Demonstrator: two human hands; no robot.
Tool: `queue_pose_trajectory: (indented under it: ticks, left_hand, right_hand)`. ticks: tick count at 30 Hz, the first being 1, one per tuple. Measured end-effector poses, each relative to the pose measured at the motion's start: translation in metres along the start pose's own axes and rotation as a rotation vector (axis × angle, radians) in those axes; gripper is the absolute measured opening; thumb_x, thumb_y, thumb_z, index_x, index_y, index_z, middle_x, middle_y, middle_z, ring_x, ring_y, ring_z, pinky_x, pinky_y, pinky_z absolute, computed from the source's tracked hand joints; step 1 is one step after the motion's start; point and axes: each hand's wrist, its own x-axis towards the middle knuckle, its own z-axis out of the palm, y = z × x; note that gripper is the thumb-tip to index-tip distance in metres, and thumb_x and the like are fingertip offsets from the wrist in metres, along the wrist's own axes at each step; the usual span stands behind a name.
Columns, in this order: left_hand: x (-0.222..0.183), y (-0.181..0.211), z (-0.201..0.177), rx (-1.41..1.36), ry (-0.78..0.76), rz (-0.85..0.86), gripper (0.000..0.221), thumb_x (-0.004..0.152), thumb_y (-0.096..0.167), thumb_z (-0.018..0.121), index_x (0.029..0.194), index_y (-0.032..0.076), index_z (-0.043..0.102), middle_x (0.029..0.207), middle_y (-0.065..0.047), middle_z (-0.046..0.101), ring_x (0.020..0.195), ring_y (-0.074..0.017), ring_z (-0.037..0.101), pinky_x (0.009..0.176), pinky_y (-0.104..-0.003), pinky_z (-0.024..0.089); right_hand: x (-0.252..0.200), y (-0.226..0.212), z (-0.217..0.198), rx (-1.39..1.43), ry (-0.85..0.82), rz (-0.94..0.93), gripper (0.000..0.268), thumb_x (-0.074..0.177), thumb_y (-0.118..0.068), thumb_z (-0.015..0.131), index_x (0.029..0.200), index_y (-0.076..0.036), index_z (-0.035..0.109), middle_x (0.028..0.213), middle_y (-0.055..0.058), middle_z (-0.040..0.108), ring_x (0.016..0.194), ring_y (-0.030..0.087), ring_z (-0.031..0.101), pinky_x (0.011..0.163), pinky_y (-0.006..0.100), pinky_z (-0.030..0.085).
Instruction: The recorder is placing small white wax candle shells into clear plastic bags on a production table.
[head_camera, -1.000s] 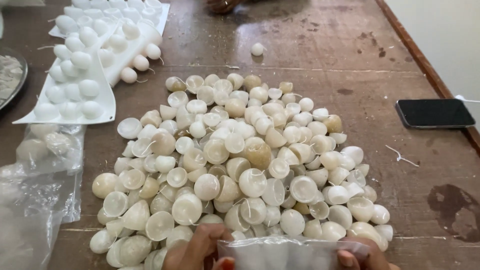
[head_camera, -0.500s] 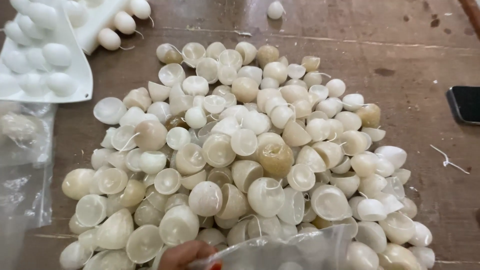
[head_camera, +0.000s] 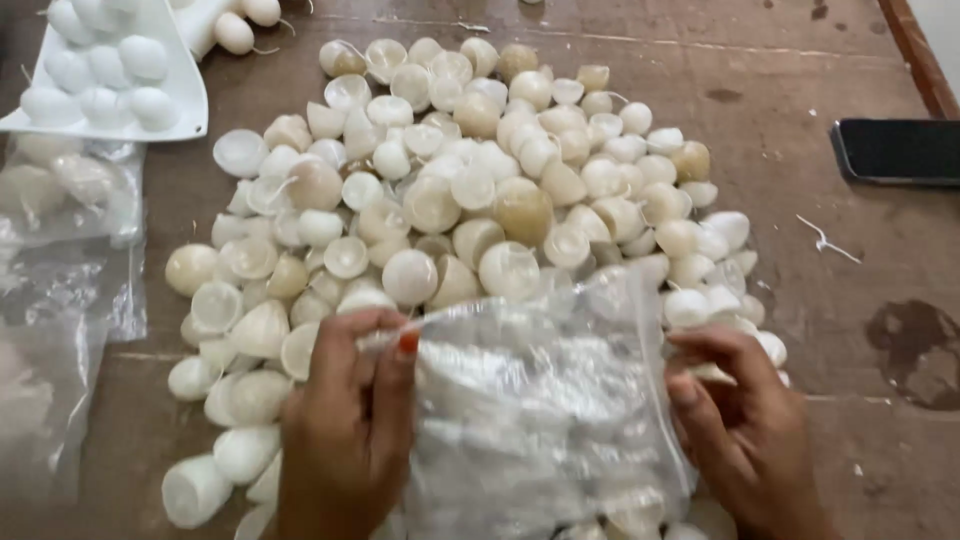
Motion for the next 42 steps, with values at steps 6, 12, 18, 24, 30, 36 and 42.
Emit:
queue_pose_trajectory:
  ticks: [6,12,18,24,30,36,42]
  left_hand:
    - [0.001,0.014,0.010,0.030,-0.050,0.010,0.021,0.105,0.023,0.055,0.110,0.003,0.058,0.046,-0.002,0.049,0.040,-0.0088,0.042,0.039,-0.032,0.031]
    - [-0.003,0.016,0.008,-0.017,-0.073,0.115,0.020,0.107,0.021,0.055,0.112,0.002,0.056,0.049,-0.002,0.050,0.040,-0.0094,0.046,0.040,-0.031,0.033]
    - [0.001,0.006,0.008,0.025,-0.072,0.118,0.018,0.105,0.019,0.056,0.112,0.003,0.056,0.050,-0.003,0.052,0.039,-0.0135,0.052,0.039,-0.034,0.036]
    - [0.007,0.026,-0.011,0.461,-0.043,0.323,0.041,0.097,0.029,0.067,0.127,0.002,0.057,0.085,-0.016,0.066,0.065,-0.0250,0.065,0.053,-0.039,0.050]
    - [-0.009,0.035,0.009,0.595,-0.031,0.945,0.038,0.095,0.027,0.068,0.128,0.009,0.064,0.123,-0.013,0.063,0.106,-0.0252,0.061,0.089,-0.036,0.053]
    - [-0.007,0.029,0.018,0.471,-0.358,1.073,0.026,0.089,0.016,0.070,0.114,0.010,0.072,0.116,-0.002,0.066,0.103,-0.0192,0.061,0.087,-0.037,0.054]
    - [-0.006,0.036,0.020,0.531,-0.371,0.931,0.024,0.088,0.019,0.071,0.109,0.007,0.068,0.111,-0.005,0.064,0.102,-0.0229,0.062,0.081,-0.037,0.054]
  right_hand:
    - [0.007,-0.020,-0.001,0.235,-0.346,0.228,0.037,0.097,-0.017,0.060,0.130,0.000,0.062,0.077,0.001,0.070,0.047,0.002,0.052,0.039,0.018,0.041]
    - [0.005,-0.024,0.000,0.212,-0.268,0.213,0.027,0.093,-0.014,0.067,0.116,-0.001,0.067,0.067,0.005,0.070,0.042,0.006,0.052,0.032,0.021,0.039]
    - [0.007,-0.018,0.002,0.281,-0.257,0.160,0.021,0.098,-0.012,0.065,0.111,0.001,0.073,0.085,0.007,0.078,0.071,0.007,0.069,0.059,0.021,0.056]
    - [0.005,-0.021,-0.001,0.382,-0.323,0.241,0.021,0.090,-0.009,0.068,0.105,0.002,0.077,0.087,0.007,0.082,0.076,0.009,0.074,0.066,0.024,0.061]
    - [0.003,-0.020,0.011,0.355,-0.440,0.480,0.013,0.084,-0.007,0.077,0.090,0.005,0.080,0.069,0.009,0.081,0.057,0.009,0.065,0.050,0.022,0.049]
    - [0.020,-0.034,0.016,0.398,-0.621,0.454,0.015,0.082,-0.006,0.081,0.087,0.005,0.073,0.069,0.007,0.077,0.062,0.008,0.067,0.054,0.021,0.051]
    - [0.035,-0.053,0.020,0.206,-0.728,0.369,0.015,0.090,-0.014,0.071,0.095,-0.001,0.078,0.077,0.000,0.078,0.069,0.002,0.068,0.060,0.019,0.055]
